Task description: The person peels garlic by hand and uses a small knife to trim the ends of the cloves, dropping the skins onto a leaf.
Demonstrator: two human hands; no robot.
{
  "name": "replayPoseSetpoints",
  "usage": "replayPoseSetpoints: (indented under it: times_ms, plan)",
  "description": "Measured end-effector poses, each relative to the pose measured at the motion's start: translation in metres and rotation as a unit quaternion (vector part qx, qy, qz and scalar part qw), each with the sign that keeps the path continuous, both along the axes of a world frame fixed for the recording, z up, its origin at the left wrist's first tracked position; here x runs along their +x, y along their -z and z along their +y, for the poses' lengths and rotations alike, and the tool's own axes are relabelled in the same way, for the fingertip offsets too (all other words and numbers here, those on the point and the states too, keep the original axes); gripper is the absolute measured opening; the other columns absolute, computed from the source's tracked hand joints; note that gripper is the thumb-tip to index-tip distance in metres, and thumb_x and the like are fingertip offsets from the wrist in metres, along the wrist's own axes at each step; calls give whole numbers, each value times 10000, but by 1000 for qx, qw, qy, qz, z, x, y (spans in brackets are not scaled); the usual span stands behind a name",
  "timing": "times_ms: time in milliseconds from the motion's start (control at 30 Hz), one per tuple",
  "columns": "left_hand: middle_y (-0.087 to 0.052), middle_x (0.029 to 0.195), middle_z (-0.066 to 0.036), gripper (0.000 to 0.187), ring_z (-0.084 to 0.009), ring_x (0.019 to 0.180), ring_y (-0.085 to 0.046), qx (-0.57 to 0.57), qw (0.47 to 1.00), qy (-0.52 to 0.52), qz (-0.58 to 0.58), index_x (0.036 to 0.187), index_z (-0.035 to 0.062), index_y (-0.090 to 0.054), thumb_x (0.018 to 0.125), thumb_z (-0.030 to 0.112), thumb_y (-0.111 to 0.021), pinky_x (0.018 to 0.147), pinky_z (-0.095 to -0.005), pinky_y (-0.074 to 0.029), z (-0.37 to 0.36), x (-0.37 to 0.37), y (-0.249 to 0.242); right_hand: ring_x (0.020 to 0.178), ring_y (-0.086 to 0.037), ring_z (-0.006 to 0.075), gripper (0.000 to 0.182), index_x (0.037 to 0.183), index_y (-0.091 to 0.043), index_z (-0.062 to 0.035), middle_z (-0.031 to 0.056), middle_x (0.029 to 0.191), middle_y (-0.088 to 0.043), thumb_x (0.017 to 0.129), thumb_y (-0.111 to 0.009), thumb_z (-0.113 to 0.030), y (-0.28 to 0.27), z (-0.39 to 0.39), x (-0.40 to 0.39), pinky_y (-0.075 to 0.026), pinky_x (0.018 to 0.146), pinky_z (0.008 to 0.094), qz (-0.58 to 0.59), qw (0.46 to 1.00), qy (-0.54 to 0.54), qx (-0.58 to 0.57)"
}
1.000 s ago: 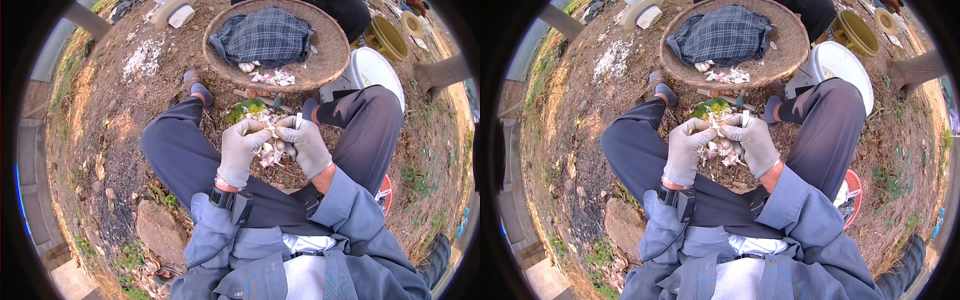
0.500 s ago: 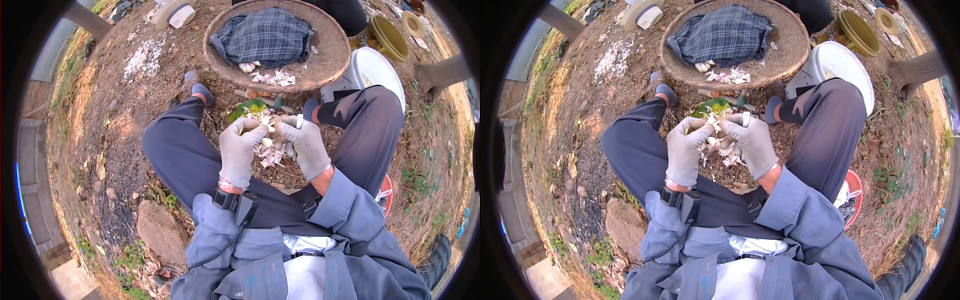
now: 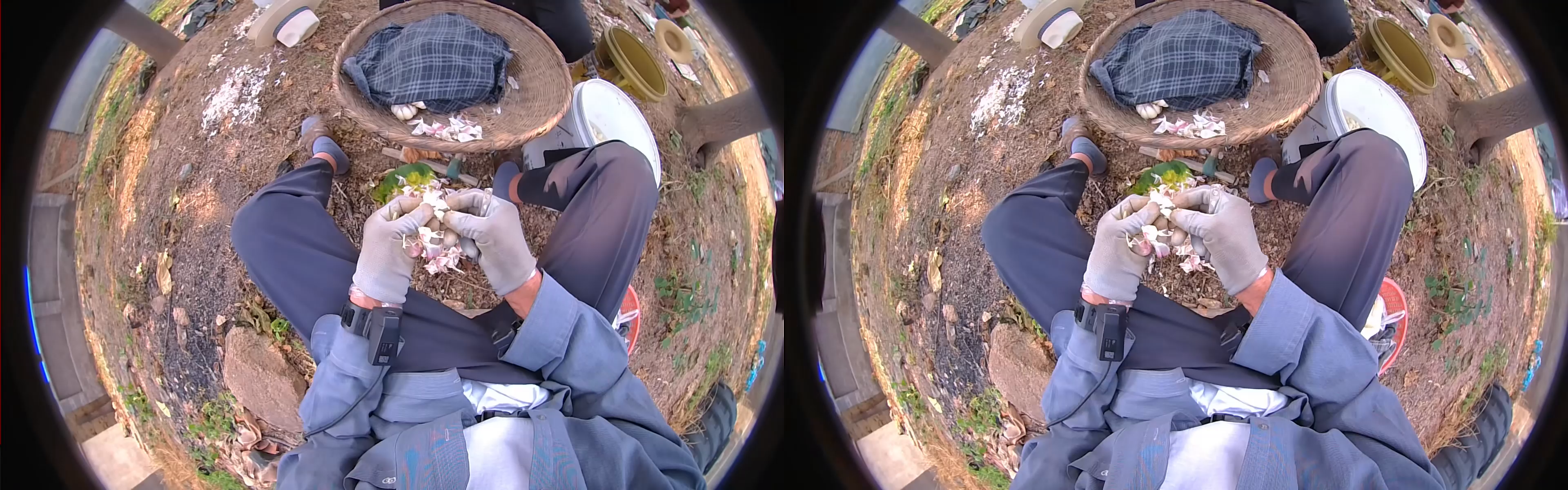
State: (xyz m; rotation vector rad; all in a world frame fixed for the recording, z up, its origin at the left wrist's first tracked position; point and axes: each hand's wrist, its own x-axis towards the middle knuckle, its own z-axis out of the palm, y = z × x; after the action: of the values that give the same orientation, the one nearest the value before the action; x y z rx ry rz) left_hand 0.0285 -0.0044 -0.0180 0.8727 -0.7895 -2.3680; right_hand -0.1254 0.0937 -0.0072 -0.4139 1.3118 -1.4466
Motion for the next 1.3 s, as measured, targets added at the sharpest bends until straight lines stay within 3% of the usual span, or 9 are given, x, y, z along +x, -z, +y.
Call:
replayPoseSetpoints:
  times_ms: [233, 300, 433, 500, 700, 800, 900, 1133, 1300]
  plan:
    - [-734, 896, -87, 168, -154, 726, -718, -14, 999, -15, -35, 1095, -49, -687, 992, 84, -697, 630, -261, -573, 2, -6, -1, 506, -546, 33, 146, 1108, -671, 49, 81, 837, -734, 980, -670, -22, -5, 0, 1, -352, 430, 182, -85, 996, 20, -6]
    - [-743, 897, -75, 165, -153, 736, -722, -210, 959, -32, -186, 1031, -41, -717, 971, 113, -732, 653, -271, -558, 6, -10, -10, 503, -545, 31, 141, 1105, -674, 47, 76, 814, -731, 990, -659, -32, -3, 1, 1, -345, 429, 180, -89, 996, 29, -9]
    - [-760, 892, -90, 162, -175, 748, -730, -312, 913, -64, -254, 967, -20, -729, 938, 137, -760, 682, -302, -555, 16, -17, -14, 497, -546, 38, 168, 1118, -696, 48, 52, 730, -711, 1008, -650, -70, 1, 1, 1, -348, 437, 181, -23, 1000, 9, -4]
    - [-763, 887, -116, 157, -207, 772, -742, -420, 841, -62, -335, 962, -3, -727, 918, 142, -765, 727, -340, -568, 18, -19, -15, 495, -546, 42, 178, 1123, -703, 50, 44, 707, -704, 1011, -651, -80, -2, -1, 2, -354, 441, 183, -8, 1000, 9, 2]
    - [-740, 843, -71, 158, -104, 749, -696, -495, 798, -47, -341, 946, -37, -717, 919, 113, -757, 676, -276, -557, 19, -19, -10, 504, -555, 54, 189, 1128, -707, 51, 54, 758, -713, 1004, -656, -81, -6, -3, 6, -373, 442, 198, -17, 999, 26, 26]
    - [-763, 878, -101, 156, -161, 768, -719, -356, 880, -49, -310, 977, -23, -728, 905, 113, -758, 723, -318, -548, 14, -17, -9, 506, -544, 45, 194, 1126, -708, 48, 54, 767, -710, 1017, -642, -97, 2, 0, 1, -372, 438, 201, -51, 998, 40, 14]
    - [-748, 872, -53, 152, -104, 765, -682, -200, 952, -84, -216, 992, -40, -725, 926, 96, -743, 701, -274, -529, 6, -11, -3, 500, -525, 35, 218, 1133, -710, 41, 43, 748, -697, 1048, -603, -128, 6, 1, -3, -367, 439, 198, -56, 998, 27, 1]
    - [-681, 797, -67, 159, -114, 580, -627, -131, 970, -102, -180, 1021, -30, -680, 1014, 128, -695, 500, -250, -522, 2, -7, -3, 480, -460, 28, 273, 1147, -725, 16, 27, 720, -679, 1093, -542, -180, 7, -1, 1, -338, 441, 191, -35, 998, 54, -1]
    - [-725, 848, -28, 149, -48, 682, -614, -119, 974, -66, -179, 963, -9, -727, 994, 137, -718, 607, -216, -479, 4, -6, -1, 495, -461, 25, 276, 1138, -722, 9, 23, 752, -686, 1100, -543, -198, 9, 1, -2, -335, 446, 194, -30, 999, 44, -3]
